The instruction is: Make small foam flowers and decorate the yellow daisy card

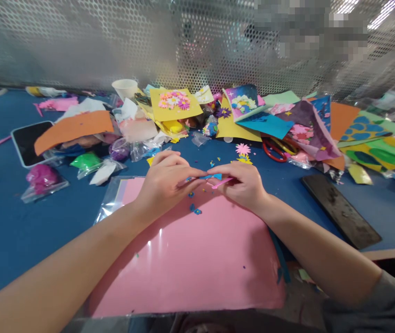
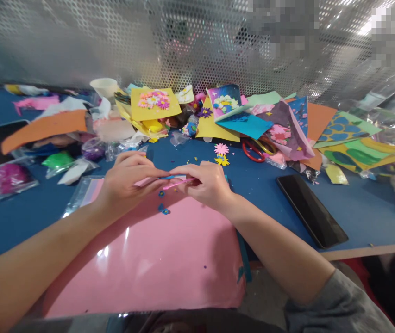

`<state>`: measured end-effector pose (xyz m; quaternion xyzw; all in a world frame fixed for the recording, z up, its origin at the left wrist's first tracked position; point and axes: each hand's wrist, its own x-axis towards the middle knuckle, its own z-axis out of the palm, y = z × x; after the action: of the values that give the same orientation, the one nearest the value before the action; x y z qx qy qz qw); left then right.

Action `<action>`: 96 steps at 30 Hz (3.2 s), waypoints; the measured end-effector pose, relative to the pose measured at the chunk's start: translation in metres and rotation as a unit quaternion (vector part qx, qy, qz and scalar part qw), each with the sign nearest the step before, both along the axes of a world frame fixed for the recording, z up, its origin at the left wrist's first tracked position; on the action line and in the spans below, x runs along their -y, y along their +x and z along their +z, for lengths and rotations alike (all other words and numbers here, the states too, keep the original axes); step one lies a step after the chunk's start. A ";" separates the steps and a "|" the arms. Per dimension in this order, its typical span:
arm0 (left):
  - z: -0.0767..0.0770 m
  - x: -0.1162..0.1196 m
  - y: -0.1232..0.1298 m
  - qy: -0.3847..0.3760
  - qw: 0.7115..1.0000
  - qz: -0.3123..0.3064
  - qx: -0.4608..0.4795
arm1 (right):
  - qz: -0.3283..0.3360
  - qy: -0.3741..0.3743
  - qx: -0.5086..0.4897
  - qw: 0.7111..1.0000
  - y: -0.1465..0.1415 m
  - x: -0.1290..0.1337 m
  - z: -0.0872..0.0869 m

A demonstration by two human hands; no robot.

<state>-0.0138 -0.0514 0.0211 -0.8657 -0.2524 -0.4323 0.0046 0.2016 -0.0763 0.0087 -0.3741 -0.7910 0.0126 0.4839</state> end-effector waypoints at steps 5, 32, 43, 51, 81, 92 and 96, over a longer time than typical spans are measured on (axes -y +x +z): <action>-0.001 0.000 0.000 -0.001 1.000 -0.004 -0.001 | 0.004 -0.008 0.003 1.000 0.000 0.001 -0.001; 0.001 0.001 0.000 -0.032 0.999 0.003 0.010 | 0.027 -0.019 -0.016 0.999 0.000 0.002 0.006; 0.002 0.001 0.001 -0.044 0.999 -0.006 0.027 | 0.017 -0.043 -0.027 0.999 0.000 0.003 0.004; 0.001 0.002 0.001 -0.067 0.998 -0.001 0.019 | 0.030 -0.024 -0.020 0.999 0.002 0.002 0.007; 0.000 0.001 0.000 -0.047 0.998 -0.018 0.031 | 0.049 -0.011 -0.038 0.998 0.002 0.003 0.006; 0.002 0.001 0.000 -0.039 0.999 -0.018 0.013 | 0.038 -0.045 -0.035 0.998 0.004 0.003 0.003; 0.002 0.002 0.000 -0.054 0.998 -0.011 0.017 | 0.038 -0.049 -0.020 0.998 0.004 0.003 0.002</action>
<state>-0.0137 -0.0536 0.0233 -0.8598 -0.2662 -0.4327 -0.0514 0.2052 -0.0789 0.0108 -0.3669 -0.7932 0.0771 0.4799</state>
